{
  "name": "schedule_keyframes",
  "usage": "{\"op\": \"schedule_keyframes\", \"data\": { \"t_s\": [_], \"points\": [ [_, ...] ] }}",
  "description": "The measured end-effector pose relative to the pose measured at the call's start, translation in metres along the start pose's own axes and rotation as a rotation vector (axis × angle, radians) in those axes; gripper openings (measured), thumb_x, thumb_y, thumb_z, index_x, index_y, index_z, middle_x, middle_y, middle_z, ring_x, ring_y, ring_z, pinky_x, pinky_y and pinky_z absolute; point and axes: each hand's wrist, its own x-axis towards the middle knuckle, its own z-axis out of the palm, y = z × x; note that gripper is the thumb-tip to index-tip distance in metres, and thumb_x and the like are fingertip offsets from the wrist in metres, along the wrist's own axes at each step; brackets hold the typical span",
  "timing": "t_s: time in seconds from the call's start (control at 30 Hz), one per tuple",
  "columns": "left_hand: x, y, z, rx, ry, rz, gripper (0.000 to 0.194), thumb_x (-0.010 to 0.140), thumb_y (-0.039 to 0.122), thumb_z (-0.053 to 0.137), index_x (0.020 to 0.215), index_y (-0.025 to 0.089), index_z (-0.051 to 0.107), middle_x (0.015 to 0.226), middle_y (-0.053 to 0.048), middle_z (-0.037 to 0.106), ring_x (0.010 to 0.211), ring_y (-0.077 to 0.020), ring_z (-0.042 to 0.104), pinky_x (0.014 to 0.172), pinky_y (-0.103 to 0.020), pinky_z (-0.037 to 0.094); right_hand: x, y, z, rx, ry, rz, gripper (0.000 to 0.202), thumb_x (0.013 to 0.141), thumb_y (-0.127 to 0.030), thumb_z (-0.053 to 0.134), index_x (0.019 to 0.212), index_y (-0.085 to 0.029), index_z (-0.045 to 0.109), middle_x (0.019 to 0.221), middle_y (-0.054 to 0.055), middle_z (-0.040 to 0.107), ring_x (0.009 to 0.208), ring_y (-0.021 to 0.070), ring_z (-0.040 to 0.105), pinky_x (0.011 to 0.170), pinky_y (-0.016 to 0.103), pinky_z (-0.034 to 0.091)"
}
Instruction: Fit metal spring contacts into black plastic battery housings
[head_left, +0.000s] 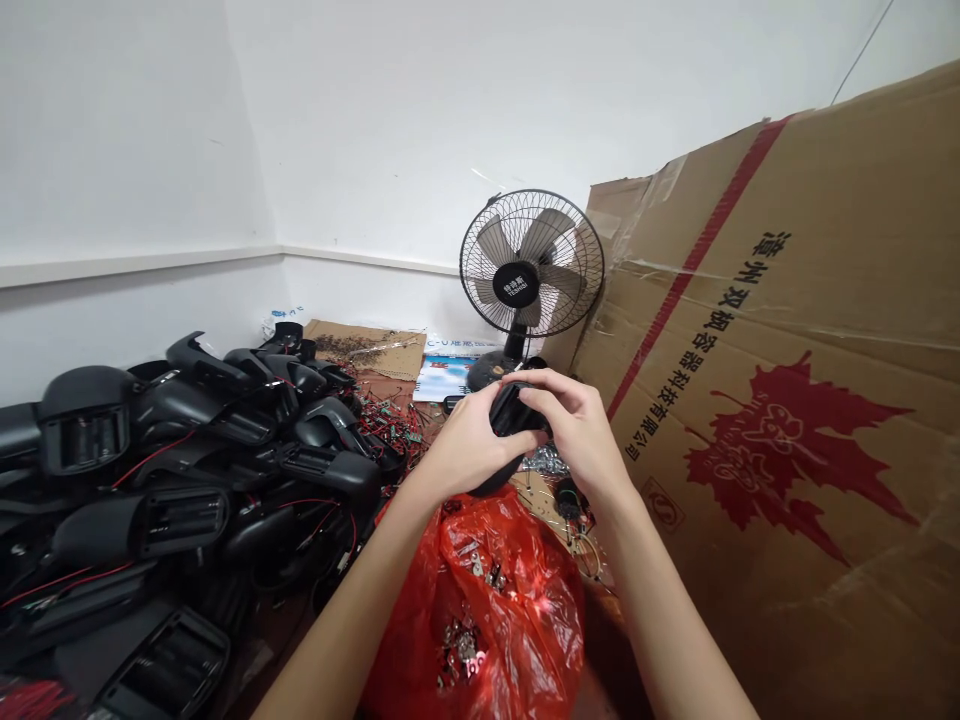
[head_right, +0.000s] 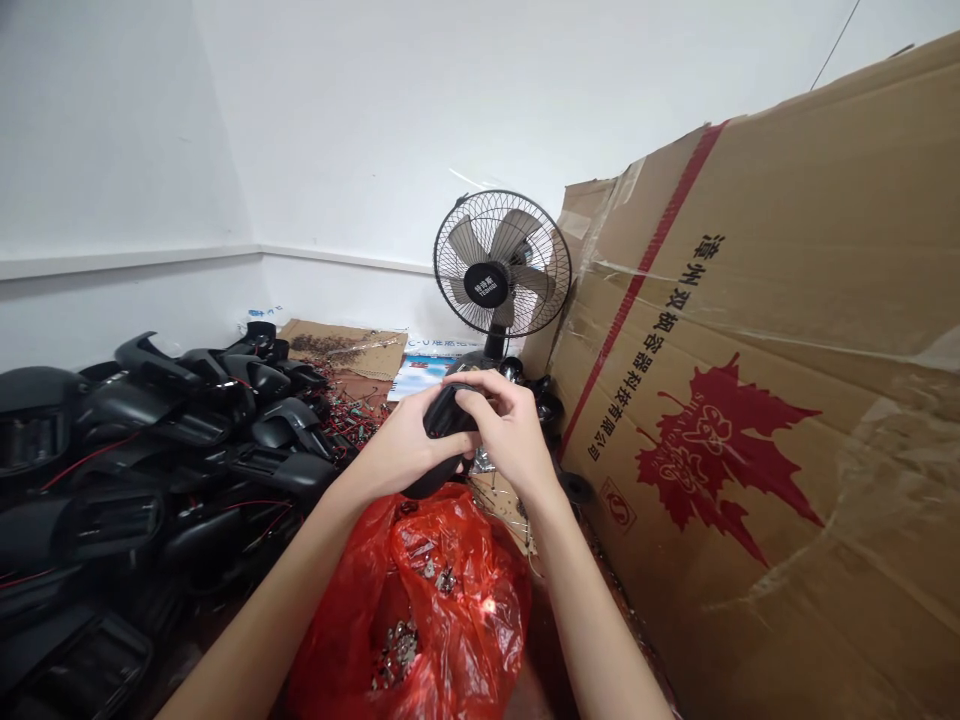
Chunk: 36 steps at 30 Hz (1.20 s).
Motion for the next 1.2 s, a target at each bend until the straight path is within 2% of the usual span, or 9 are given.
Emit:
{"op": "schedule_keyframes", "data": {
  "t_s": [0.23, 0.47, 0.7, 0.83, 0.97, 1.2],
  "points": [
    [-0.001, -0.001, 0.0, 0.04, -0.017, -0.001, 0.048, 0.08, 0.026, 0.076, 0.125, 0.015, 0.066, 0.102, -0.011, 0.075, 0.107, -0.0313, 0.07, 0.095, -0.051, 0.057, -0.001, 0.0, -0.001, 0.027, 0.012, -0.007, 0.018, 0.086, -0.019, 0.067, 0.092, -0.026, 0.082, 0.094, 0.0, 0.073, 0.092, 0.0176, 0.067, 0.087, 0.03, 0.051],
    [-0.002, 0.002, -0.012, 0.077, -0.063, -0.025, 0.038, 0.08, 0.029, 0.078, 0.113, 0.014, 0.067, 0.1, -0.011, 0.075, 0.094, -0.0277, 0.071, 0.085, -0.044, 0.058, -0.002, -0.005, -0.006, 0.038, -0.103, 0.007, 0.019, 0.091, -0.028, 0.07, 0.106, -0.027, 0.082, 0.11, 0.002, 0.075, 0.104, 0.0195, 0.068, 0.094, 0.032, 0.051],
    [-0.003, 0.003, -0.012, 0.094, -0.1, -0.03, 0.034, 0.081, 0.027, 0.075, 0.111, 0.014, 0.068, 0.094, -0.008, 0.075, 0.088, -0.0238, 0.069, 0.082, -0.039, 0.056, -0.003, -0.004, -0.001, -0.005, -0.003, -0.05, 0.017, 0.087, -0.019, 0.068, 0.094, -0.025, 0.083, 0.093, 0.001, 0.074, 0.09, 0.0165, 0.067, 0.083, 0.029, 0.052],
    [-0.004, 0.003, -0.013, 0.075, -0.12, -0.051, 0.032, 0.081, 0.028, 0.076, 0.109, 0.014, 0.068, 0.087, -0.005, 0.073, 0.078, -0.0202, 0.067, 0.076, -0.035, 0.055, -0.003, -0.005, -0.003, -0.007, -0.039, -0.066, 0.018, 0.089, -0.02, 0.068, 0.098, -0.026, 0.083, 0.097, 0.001, 0.075, 0.094, 0.0167, 0.068, 0.087, 0.029, 0.052],
    [-0.004, 0.002, -0.014, 0.064, -0.13, -0.052, 0.03, 0.082, 0.03, 0.076, 0.106, 0.014, 0.069, 0.088, -0.004, 0.072, 0.076, -0.0187, 0.065, 0.074, -0.034, 0.054, -0.002, -0.006, -0.005, -0.002, -0.077, -0.065, 0.019, 0.09, -0.022, 0.068, 0.102, -0.026, 0.083, 0.104, 0.002, 0.076, 0.099, 0.0187, 0.068, 0.091, 0.032, 0.052],
    [-0.004, 0.001, -0.014, 0.065, -0.117, -0.036, 0.028, 0.08, 0.027, 0.075, 0.105, 0.014, 0.068, 0.091, -0.005, 0.072, 0.079, -0.0187, 0.066, 0.075, -0.032, 0.053, -0.004, -0.004, 0.001, 0.001, 0.002, -0.065, 0.02, 0.086, -0.018, 0.066, 0.095, -0.025, 0.083, 0.094, 0.001, 0.073, 0.092, 0.0164, 0.067, 0.083, 0.029, 0.052]
  ]
}}
